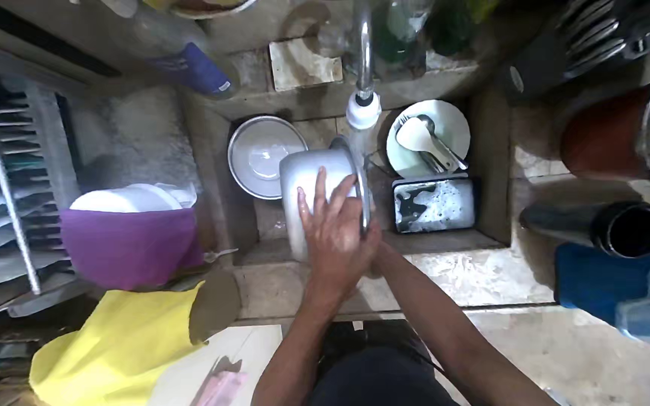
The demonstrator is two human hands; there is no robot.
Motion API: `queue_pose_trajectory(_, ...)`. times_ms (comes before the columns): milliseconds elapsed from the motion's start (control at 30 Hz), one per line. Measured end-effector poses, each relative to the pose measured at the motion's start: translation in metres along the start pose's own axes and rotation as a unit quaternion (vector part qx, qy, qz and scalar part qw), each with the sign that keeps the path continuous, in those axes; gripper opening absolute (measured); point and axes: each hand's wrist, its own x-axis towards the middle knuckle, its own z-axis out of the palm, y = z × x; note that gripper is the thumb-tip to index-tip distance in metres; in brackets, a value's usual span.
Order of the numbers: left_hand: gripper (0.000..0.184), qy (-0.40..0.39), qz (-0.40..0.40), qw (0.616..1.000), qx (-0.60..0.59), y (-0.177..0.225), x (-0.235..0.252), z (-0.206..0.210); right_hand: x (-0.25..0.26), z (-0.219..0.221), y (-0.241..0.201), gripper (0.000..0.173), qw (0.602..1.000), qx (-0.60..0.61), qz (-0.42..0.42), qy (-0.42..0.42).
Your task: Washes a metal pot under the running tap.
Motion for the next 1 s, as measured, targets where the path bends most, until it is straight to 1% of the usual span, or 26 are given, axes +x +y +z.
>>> queue_pose_trajectory(33,0.021,0.028,-0.017,0.998,-0.05,-0.009,-0.002,-0.007,0.019,-0.008,0.043,0.038,0.983,0.045,-0.17,0.061)
queue_pose_trajectory(67,0.021,0.066,-0.036,0.991,-0.109,-0.021,-0.005,-0.013,0.023,-0.027,0.054,0.045,0.975,0.073,-0.201,0.061)
queue_pose_trajectory(100,0.021,0.098,-0.064,0.979,-0.169,-0.035,-0.007,-0.015,0.021,-0.047,0.049,0.047,0.977,0.09,-0.18,0.073)
queue_pose_trajectory(167,0.023,0.125,-0.163,0.941,-0.27,-0.062,-0.013,-0.009,0.012,-0.081,0.028,0.042,0.973,0.121,-0.155,0.122)
queue_pose_trajectory(200,0.028,0.127,-0.225,0.91,-0.325,-0.071,-0.015,-0.001,0.005,-0.096,0.018,0.041,0.97,0.112,-0.154,0.15)
queue_pose_trajectory(267,0.052,0.123,-0.329,0.844,-0.405,-0.079,-0.011,0.02,-0.009,-0.117,-0.003,0.04,0.964,0.062,-0.157,0.206)
queue_pose_trajectory(300,0.057,0.123,-0.363,0.817,-0.431,-0.08,-0.004,0.029,-0.014,-0.123,-0.011,0.04,0.959,0.021,-0.161,0.231)
queue_pose_trajectory(333,0.057,0.129,-0.379,0.797,-0.453,-0.08,0.002,0.037,-0.017,-0.128,-0.017,0.04,0.95,-0.031,-0.167,0.26)
queue_pose_trajectory(400,0.049,0.175,-0.359,0.779,-0.483,-0.08,0.017,0.053,-0.025,-0.135,-0.021,0.045,0.907,-0.155,-0.199,0.336)
queue_pose_trajectory(433,0.047,0.199,-0.333,0.785,-0.484,-0.08,0.023,0.06,-0.028,-0.136,-0.021,0.051,0.875,-0.216,-0.234,0.365)
queue_pose_trajectory(467,0.044,0.219,-0.304,0.798,-0.472,-0.081,0.029,0.065,-0.027,-0.137,-0.02,0.05,0.837,-0.269,-0.287,0.38)
queue_pose_trajectory(500,0.042,0.237,-0.272,0.814,-0.455,-0.082,0.035,0.07,-0.024,-0.137,-0.021,0.044,0.81,-0.313,-0.339,0.363)
queue_pose_trajectory(533,0.039,0.25,-0.244,0.828,-0.438,-0.085,0.041,0.072,-0.02,-0.135,-0.025,0.039,0.799,-0.356,-0.378,0.304)
queue_pose_trajectory(567,0.037,0.259,-0.224,0.839,-0.423,-0.087,0.045,0.074,-0.012,-0.133,-0.029,0.035,0.788,-0.416,-0.396,0.223)
queue_pose_trajectory(633,0.032,0.265,-0.205,0.852,-0.402,-0.088,0.052,0.072,0.017,-0.131,-0.038,0.03,0.743,-0.531,-0.4,0.081)
queue_pose_trajectory(667,0.033,0.268,-0.199,0.855,-0.397,-0.088,0.054,0.071,0.034,-0.129,-0.041,0.028,0.722,-0.571,-0.386,0.065)
queue_pose_trajectory(700,0.033,0.271,-0.191,0.858,-0.393,-0.087,0.055,0.07,0.046,-0.124,-0.042,0.027,0.714,-0.594,-0.364,0.077)
queue_pose_trajectory(733,0.034,0.276,-0.185,0.86,-0.387,-0.085,0.056,0.07,0.056,-0.115,-0.041,0.027,0.715,-0.605,-0.335,0.105)
queue_pose_trajectory(767,0.034,0.277,-0.183,0.861,-0.385,-0.084,0.057,0.071,0.059,-0.1,-0.039,0.03,0.733,-0.6,-0.295,0.123)
queue_pose_trajectory(800,0.035,0.283,-0.18,0.86,-0.384,-0.084,0.058,0.072,0.058,-0.082,-0.038,0.037,0.771,-0.573,-0.253,0.117)
queue_pose_trajectory(833,0.035,0.29,-0.176,0.858,-0.385,-0.085,0.058,0.074,0.055,-0.064,-0.036,0.039,0.815,-0.519,-0.243,0.092)
queue_pose_trajectory(867,0.035,0.293,-0.171,0.857,-0.387,-0.088,0.056,0.077,0.051,-0.049,-0.031,0.037,0.86,-0.432,-0.265,0.057)
queue_pose_trajectory(900,0.035,0.298,-0.167,0.856,-0.388,-0.091,0.055,0.079,0.042,-0.04,-0.035,0.033,0.898,-0.339,-0.282,-0.001)
queue_pose_trajectory(933,0.033,0.308,-0.17,0.855,-0.382,-0.095,0.056,0.08,0.036,-0.036,-0.044,0.032,0.918,-0.275,-0.279,-0.061)
queue_pose_trajectory(967,0.031,0.312,-0.178,0.854,-0.376,-0.097,0.054,0.079,0.035,-0.037,-0.048,0.031,0.923,-0.25,-0.274,-0.103)
queue_pose_trajectory(1000,0.03,0.309,-0.185,0.853,-0.378,-0.099,0.052,0.076,0.039,-0.043,-0.05,0.029,0.919,-0.273,-0.261,-0.114)
